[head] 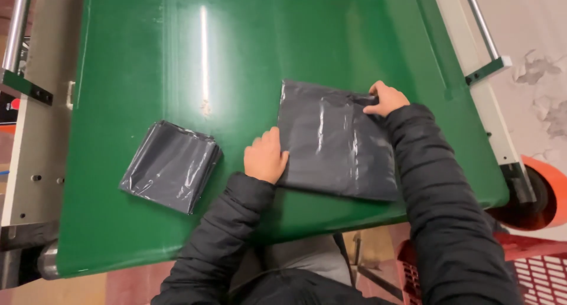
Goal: Folding and stacking plastic bags coming off a conveyor belt into a red crate.
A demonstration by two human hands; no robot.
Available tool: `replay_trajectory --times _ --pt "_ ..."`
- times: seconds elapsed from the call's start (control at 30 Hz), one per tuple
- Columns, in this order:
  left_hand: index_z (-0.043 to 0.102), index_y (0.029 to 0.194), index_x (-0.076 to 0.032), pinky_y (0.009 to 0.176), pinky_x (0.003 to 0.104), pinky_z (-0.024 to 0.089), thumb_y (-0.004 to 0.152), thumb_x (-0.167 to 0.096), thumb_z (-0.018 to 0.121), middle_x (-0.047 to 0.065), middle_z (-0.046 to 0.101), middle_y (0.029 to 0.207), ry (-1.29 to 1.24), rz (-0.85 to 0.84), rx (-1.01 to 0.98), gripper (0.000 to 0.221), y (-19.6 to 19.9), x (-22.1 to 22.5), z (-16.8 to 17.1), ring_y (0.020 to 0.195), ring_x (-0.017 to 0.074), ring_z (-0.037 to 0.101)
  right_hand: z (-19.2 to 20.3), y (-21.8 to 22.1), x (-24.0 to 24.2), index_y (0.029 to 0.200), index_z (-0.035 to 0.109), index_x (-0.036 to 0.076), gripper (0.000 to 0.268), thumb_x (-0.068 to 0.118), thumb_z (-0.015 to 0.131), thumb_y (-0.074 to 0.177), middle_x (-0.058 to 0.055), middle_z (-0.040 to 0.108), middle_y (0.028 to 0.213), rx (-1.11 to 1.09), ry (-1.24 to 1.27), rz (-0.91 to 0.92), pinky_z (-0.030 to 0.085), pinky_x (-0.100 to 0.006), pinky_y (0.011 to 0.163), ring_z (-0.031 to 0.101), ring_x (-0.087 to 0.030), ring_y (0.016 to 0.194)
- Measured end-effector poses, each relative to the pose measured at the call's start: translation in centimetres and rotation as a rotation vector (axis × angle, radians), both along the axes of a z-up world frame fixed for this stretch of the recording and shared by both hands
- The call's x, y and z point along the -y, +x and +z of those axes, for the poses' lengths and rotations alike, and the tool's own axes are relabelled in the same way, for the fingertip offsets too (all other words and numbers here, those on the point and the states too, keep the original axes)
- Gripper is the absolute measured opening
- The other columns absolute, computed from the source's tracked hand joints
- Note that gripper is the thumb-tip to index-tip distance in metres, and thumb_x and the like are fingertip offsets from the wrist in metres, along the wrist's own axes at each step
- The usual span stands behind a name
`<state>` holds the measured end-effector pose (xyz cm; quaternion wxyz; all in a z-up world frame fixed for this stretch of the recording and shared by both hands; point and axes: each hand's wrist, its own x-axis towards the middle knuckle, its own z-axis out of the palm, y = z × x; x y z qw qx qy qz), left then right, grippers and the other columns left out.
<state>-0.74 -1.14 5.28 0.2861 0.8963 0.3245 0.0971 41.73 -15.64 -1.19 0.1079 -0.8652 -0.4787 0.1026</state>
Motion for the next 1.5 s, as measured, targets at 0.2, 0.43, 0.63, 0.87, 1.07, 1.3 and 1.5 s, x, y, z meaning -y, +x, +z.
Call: replay_trajectory --times 0.2,0.43,0.63,0.87,1.07,1.3,1.5 --pt "0.056 0.122 -0.005 0.099 0.046 0.051 0.083 -0.034 0.077 0.013 0.061 0.124 0.279 -0.488 0.605 0.053 3.5 3.4 -0.2 0.121 0.0362 0.059 0.4 -0.5 -1.4 0.101 0.071 0.01 0.041 0.036 0.088 0.073 -0.012 0.074 0.099 0.108 -0.224 -0.02 0.055 -0.046 0.084 0.07 -0.034 0.099" --pt "0.059 0.13 -0.005 0.107 0.043 0.054 0.101 -0.039 0.06 0.018 0.066 0.125 -0.588 -0.289 0.48 0.045 6.9 2.2 -8.8 0.12 0.0341 0.067 9.3 -14.5 4.5 0.095 0.071 0.013 0.019 0.02 0.082 0.081 -0.006 0.07 0.094 0.403 0.335 0.062 0.044 -0.045 0.077 0.064 -0.03 0.092" --pt "0.057 0.135 -0.006 0.106 0.053 0.04 0.089 -0.082 0.017 0.014 0.06 0.138 -1.852 0.255 0.669 0.097 2.8 -2.5 -9.1 0.128 0.0321 0.055 9.6 -27.1 12.4 0.09 0.069 0.016 0.019 0.008 0.08 0.077 -0.001 0.063 0.094 0.532 0.537 0.021 0.04 -0.044 0.083 0.059 -0.027 0.097" --pt "0.055 0.14 0.004 0.114 0.038 0.039 0.099 -0.045 0.061 0.015 0.058 0.146 -1.226 0.087 0.674 0.064 2.8 -5.5 -18.6 0.135 0.0253 0.051 4.9 -30.2 15.3 0.094 0.071 0.017 0.024 0.006 0.075 0.073 0.004 0.066 0.1 0.51 0.551 0.029 0.041 -0.042 0.086 0.059 -0.023 0.102" --pt "0.044 0.144 0.005 0.113 0.044 0.04 0.089 -0.023 0.077 0.021 0.051 0.142 -0.344 -0.051 0.686 0.07 -1.9 0.0 -6.9 0.132 0.0345 0.049 3.3 -29.7 15.5 0.096 0.072 0.018 0.024 0.007 0.075 0.075 0.005 0.065 0.102 0.513 0.515 0.002 0.041 -0.04 0.088 0.059 -0.022 0.102" --pt "0.067 0.117 -0.01 0.086 0.039 0.048 0.101 -0.019 0.079 0.004 0.06 0.107 0.922 -0.7 0.152 0.022 -5.7 2.3 -7.5 0.106 0.0248 0.059 8.4 -33.1 12.8 0.116 0.069 0.0 0.038 0.003 0.066 0.078 -0.014 0.066 0.129 0.445 0.474 0.115 0.046 -0.046 0.106 0.059 -0.035 0.127" --pt "0.071 0.092 -0.012 0.077 0.045 0.052 0.089 -0.03 0.064 0.008 0.072 0.094 0.208 -0.943 -0.309 0.019 -2.9 7.0 2.4 0.09 0.0311 0.068 1.5 -36.6 12.1 0.125 0.063 -0.006 0.045 0.003 0.065 0.082 -0.024 0.061 0.136 0.038 0.565 0.387 0.043 -0.051 0.114 0.056 -0.04 0.132"
